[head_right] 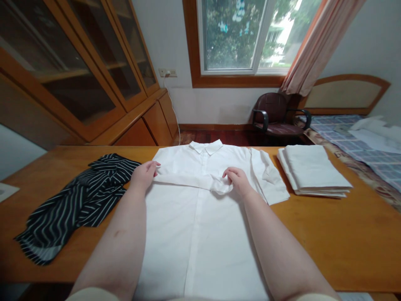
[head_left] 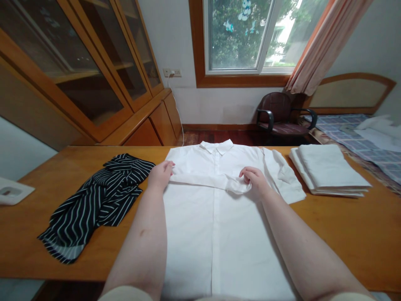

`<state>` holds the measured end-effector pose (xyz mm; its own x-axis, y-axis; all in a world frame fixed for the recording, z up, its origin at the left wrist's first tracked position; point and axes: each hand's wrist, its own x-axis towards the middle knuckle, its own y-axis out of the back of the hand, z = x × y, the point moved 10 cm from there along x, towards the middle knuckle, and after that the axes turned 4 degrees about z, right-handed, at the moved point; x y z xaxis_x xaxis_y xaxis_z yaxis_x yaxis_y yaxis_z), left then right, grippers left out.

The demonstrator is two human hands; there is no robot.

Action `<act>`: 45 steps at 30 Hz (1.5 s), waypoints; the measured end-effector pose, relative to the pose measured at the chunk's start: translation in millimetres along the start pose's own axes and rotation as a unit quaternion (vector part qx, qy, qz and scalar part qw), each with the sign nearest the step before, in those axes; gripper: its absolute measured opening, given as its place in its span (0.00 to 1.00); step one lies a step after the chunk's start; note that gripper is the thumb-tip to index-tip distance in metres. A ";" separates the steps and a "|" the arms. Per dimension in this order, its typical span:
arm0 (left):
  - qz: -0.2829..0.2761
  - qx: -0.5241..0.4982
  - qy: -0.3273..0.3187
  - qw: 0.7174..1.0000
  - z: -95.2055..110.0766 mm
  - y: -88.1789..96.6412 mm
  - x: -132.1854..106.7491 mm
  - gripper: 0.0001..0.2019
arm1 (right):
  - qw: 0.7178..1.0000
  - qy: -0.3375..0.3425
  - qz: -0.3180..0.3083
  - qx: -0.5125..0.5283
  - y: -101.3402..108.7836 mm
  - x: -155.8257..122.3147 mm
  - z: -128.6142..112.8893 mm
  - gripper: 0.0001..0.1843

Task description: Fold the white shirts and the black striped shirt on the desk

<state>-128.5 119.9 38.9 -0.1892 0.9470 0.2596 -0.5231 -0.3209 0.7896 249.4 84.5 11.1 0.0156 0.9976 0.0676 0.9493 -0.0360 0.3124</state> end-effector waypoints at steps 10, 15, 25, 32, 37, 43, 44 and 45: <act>-0.015 0.181 0.044 0.982 -6.0 -18.9 4.4 0.15 | 0.902 0.026 -0.048 -0.428 -24.3 -11.6 -14.5 0.21; 0.004 0.181 -0.140 0.973 68.5 -31.9 -17.6 0.16 | 0.862 0.041 0.001 -0.505 -16.6 -7.3 -14.8 0.13; -0.139 0.174 -0.202 0.954 81.7 -83.7 -31.2 0.18 | 0.872 0.043 -0.022 -0.487 -24.3 -8.8 -15.3 0.15; -0.068 0.082 -0.222 0.969 98.4 -59.4 -28.5 0.12 | 0.869 -0.010 -0.022 -0.494 -16.5 -10.8 -11.6 0.17; -0.009 0.018 -0.242 0.970 105.6 -45.8 -30.7 0.15 | 0.859 -0.037 -0.002 -0.511 -3.0 -7.9 -7.5 0.18; -0.092 0.136 -0.141 0.976 68.1 -75.5 -22.2 0.25 | 0.857 -0.083 -0.010 -0.508 5.0 -6.2 5.1 0.19; -0.121 0.150 -0.124 0.973 61.2 -82.4 -22.4 0.25 | 0.859 -0.086 -0.012 -0.505 4.9 -6.1 6.6 0.19; -0.147 0.160 -0.116 0.969 56.5 -88.4 -23.5 0.25 | 0.861 -0.087 -0.012 -0.502 4.8 -6.0 7.8 0.19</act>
<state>-30.9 126.7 -5.6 0.1402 0.9863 0.0864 -0.2336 -0.0519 0.9710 256.3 78.8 4.7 0.1298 0.9893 -0.0669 0.2023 0.0396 0.9785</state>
